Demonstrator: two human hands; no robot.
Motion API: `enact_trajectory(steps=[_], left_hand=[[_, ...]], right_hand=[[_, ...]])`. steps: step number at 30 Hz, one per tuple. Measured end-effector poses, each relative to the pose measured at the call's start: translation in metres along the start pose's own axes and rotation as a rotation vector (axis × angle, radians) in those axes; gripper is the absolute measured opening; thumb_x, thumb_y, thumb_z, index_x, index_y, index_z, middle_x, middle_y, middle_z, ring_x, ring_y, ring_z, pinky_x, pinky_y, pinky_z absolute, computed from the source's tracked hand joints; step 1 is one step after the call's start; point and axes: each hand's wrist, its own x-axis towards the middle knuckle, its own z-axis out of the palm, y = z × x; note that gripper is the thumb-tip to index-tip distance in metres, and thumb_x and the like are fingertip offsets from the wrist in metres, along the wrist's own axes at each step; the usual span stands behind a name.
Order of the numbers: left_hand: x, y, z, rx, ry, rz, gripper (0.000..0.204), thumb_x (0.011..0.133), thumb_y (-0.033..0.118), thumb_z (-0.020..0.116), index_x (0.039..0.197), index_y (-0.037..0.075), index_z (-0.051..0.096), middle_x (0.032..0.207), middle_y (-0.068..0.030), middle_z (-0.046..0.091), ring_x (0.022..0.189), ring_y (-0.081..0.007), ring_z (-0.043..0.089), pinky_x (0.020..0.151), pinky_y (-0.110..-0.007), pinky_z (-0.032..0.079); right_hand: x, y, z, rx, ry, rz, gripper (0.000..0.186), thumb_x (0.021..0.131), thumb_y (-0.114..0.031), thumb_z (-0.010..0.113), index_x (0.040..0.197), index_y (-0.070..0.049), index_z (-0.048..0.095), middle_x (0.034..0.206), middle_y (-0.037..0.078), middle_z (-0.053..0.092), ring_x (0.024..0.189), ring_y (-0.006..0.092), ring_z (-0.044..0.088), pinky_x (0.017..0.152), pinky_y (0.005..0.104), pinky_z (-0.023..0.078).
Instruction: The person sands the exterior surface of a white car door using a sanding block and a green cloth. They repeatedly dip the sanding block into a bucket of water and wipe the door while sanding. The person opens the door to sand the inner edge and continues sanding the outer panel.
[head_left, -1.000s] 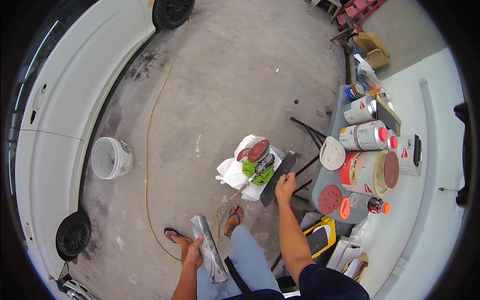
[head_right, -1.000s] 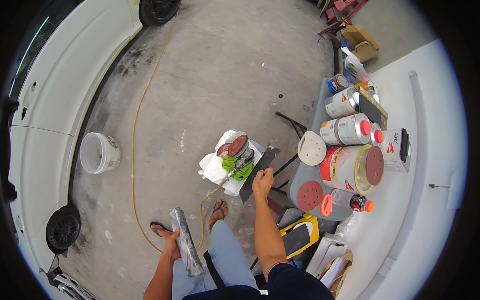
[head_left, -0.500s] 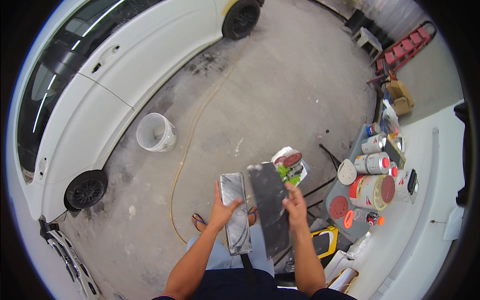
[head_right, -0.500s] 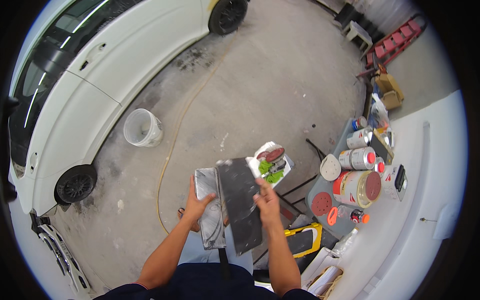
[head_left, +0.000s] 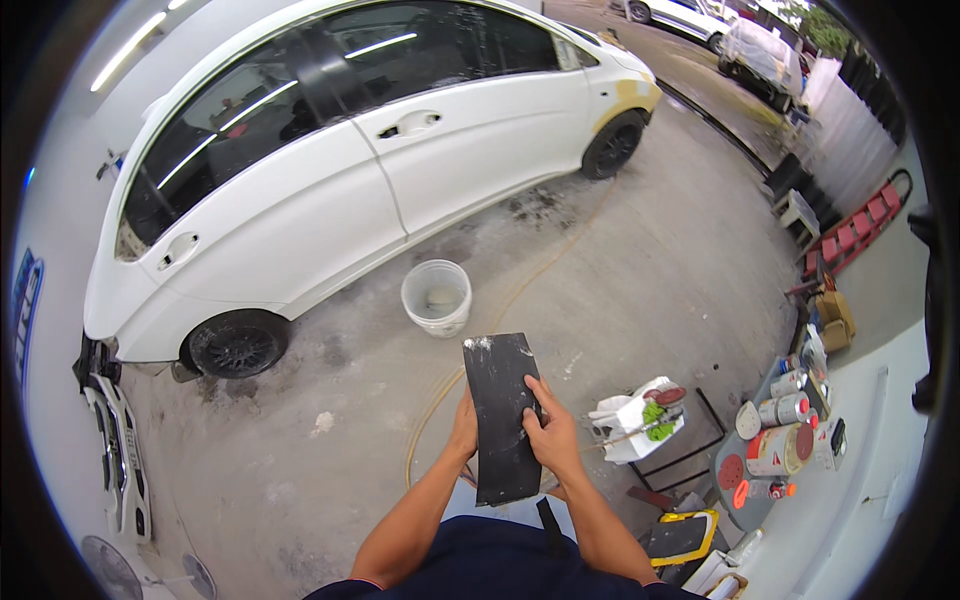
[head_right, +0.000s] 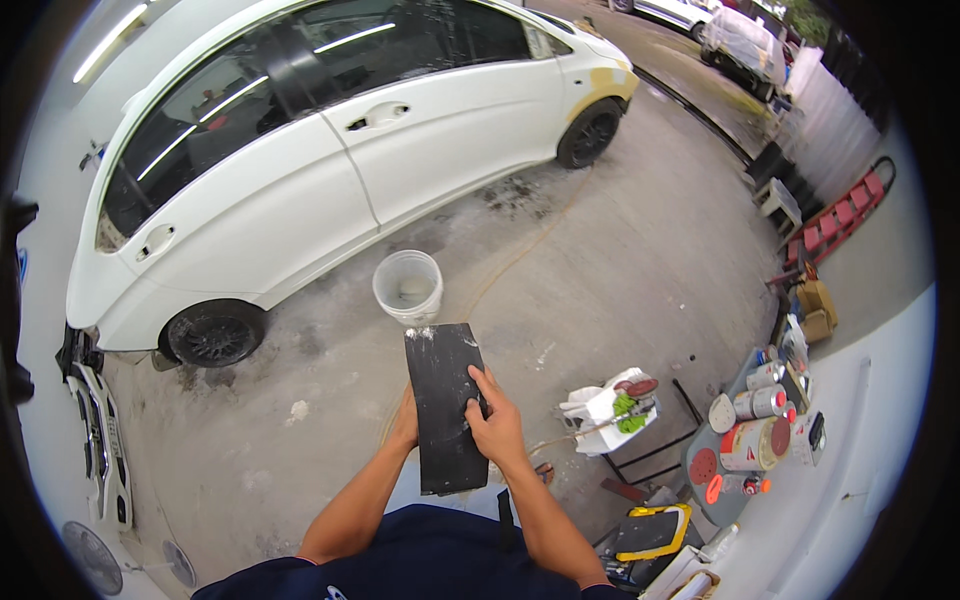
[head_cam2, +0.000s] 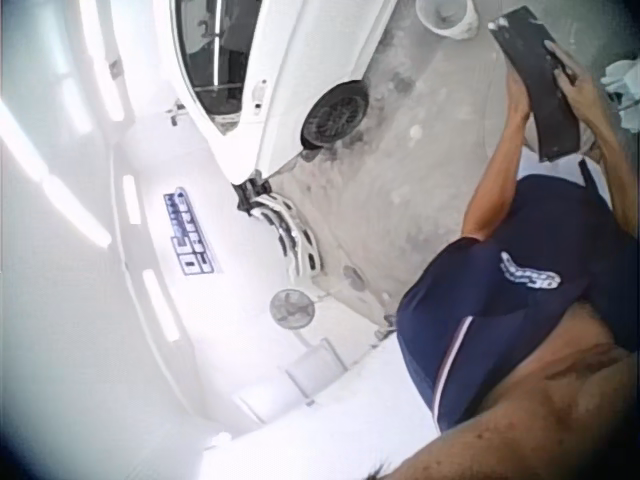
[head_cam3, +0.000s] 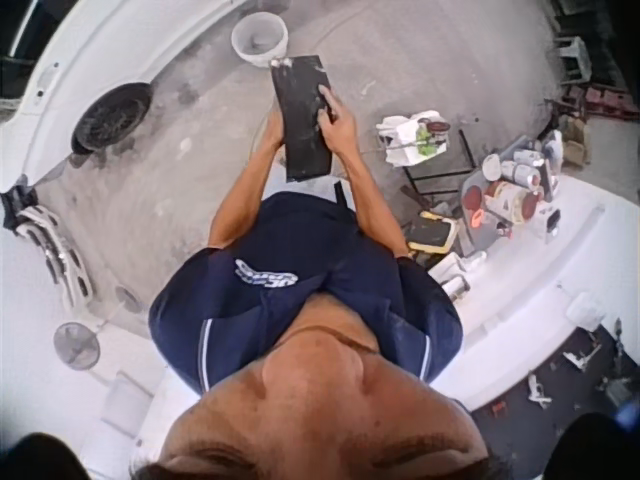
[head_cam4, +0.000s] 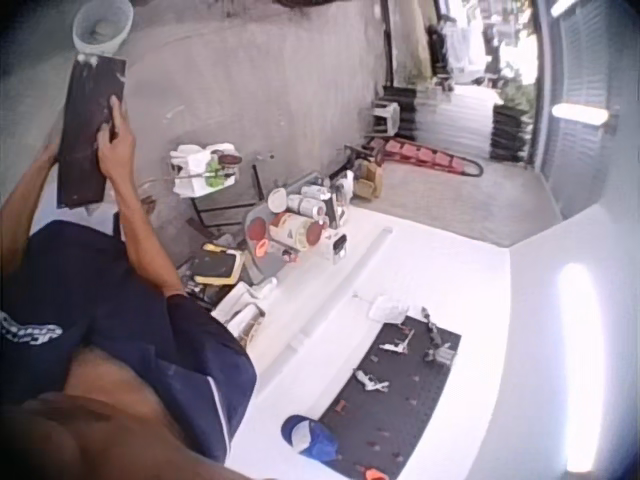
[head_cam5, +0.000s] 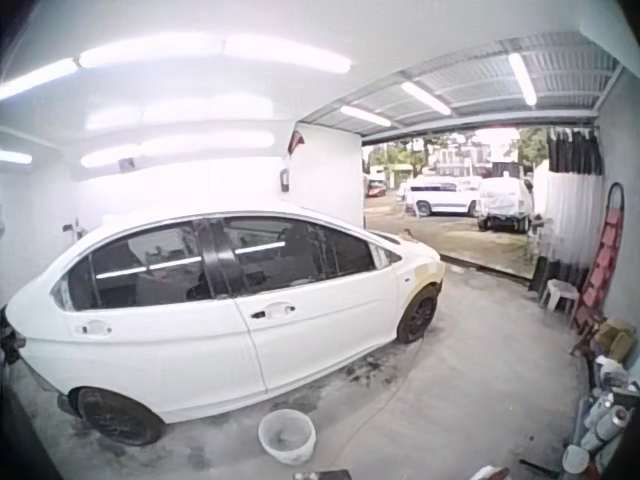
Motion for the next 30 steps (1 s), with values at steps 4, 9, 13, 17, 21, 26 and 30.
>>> enact_trajectory(steps=[4, 9, 13, 17, 21, 26, 30], left_hand=[[-0.016, 0.067, -0.073, -0.331, -0.107, -0.068, 0.050, 0.108, 0.027, 0.049, 0.153, 0.005, 0.041, 0.138, -0.0111, 0.060, 0.123, -0.0192, 0.059, 0.103, -0.035, 0.050], [-0.038, 0.115, -0.110, 0.016, 0.108, 0.064, 0.051, 0.102, 0.022, 0.064, 0.144, 0.001, 0.047, 0.132, -0.0123, 0.063, 0.117, -0.0199, 0.062, 0.099, -0.034, 0.053], [-0.036, 0.124, -0.120, -0.014, 0.106, 0.057, 0.052, 0.099, 0.015, 0.068, 0.144, 0.002, 0.046, 0.133, -0.0126, 0.061, 0.117, -0.0202, 0.062, 0.099, -0.036, 0.054], [-0.022, 0.142, -0.129, -0.020, 0.021, 0.093, 0.055, 0.098, 0.018, 0.071, 0.145, 0.005, 0.046, 0.133, -0.0138, 0.061, 0.115, -0.0205, 0.064, 0.096, -0.036, 0.056], [0.006, 0.169, -0.129, -0.087, -0.042, 0.161, 0.069, 0.097, 0.024, 0.074, 0.154, 0.011, 0.039, 0.137, -0.0140, 0.059, 0.119, -0.0208, 0.061, 0.098, -0.036, 0.054], [0.055, 0.181, -0.098, 0.205, 0.274, 0.478, 0.075, 0.097, 0.026, 0.074, 0.160, 0.017, 0.035, 0.145, -0.0136, 0.050, 0.118, -0.0230, 0.056, 0.104, -0.038, 0.048], [0.092, 0.201, -0.064, 1.453, 0.607, 0.820, 0.071, 0.098, 0.030, 0.069, 0.159, 0.016, 0.037, 0.140, -0.0157, 0.048, 0.120, -0.0338, 0.050, 0.101, -0.043, 0.045]], right_hand=[[0.024, -0.020, 0.069, -0.185, -0.065, -0.201, 0.054, 0.093, 0.006, 0.056, 0.147, 0.000, 0.054, 0.160, 0.021, 0.043, 0.126, 0.0189, 0.058, 0.093, 0.0257, 0.053], [0.050, -0.037, 0.123, 0.027, -0.172, -0.064, 0.052, 0.095, -0.001, 0.063, 0.146, -0.002, 0.054, 0.153, 0.024, 0.049, 0.125, 0.0220, 0.061, 0.095, 0.0291, 0.054], [0.072, -0.045, 0.142, 0.216, -0.123, 0.206, 0.054, 0.097, -0.013, 0.072, 0.145, -0.001, 0.052, 0.140, 0.022, 0.061, 0.117, 0.0198, 0.064, 0.090, 0.0302, 0.055], [0.099, -0.053, 0.148, 0.379, -0.225, 0.297, 0.060, 0.101, -0.039, 0.067, 0.144, -0.002, 0.049, 0.124, 0.012, 0.065, 0.113, 0.0207, 0.066, 0.092, 0.0310, 0.055], [0.129, -0.061, 0.146, 0.805, -0.476, 0.391, 0.062, 0.104, -0.044, 0.059, 0.149, -0.004, 0.044, 0.131, 0.011, 0.062, 0.115, 0.0213, 0.065, 0.093, 0.0353, 0.057], [0.173, -0.071, 0.138, 1.018, -0.456, 0.431, 0.059, 0.105, -0.044, 0.056, 0.150, -0.007, 0.043, 0.133, 0.010, 0.061, 0.115, 0.0205, 0.065, 0.093, 0.0361, 0.059], [0.209, -0.080, 0.128, 1.000, -0.375, 0.186, 0.058, 0.105, -0.045, 0.055, 0.150, -0.009, 0.043, 0.131, 0.008, 0.061, 0.113, 0.0189, 0.065, 0.092, 0.0345, 0.058]])
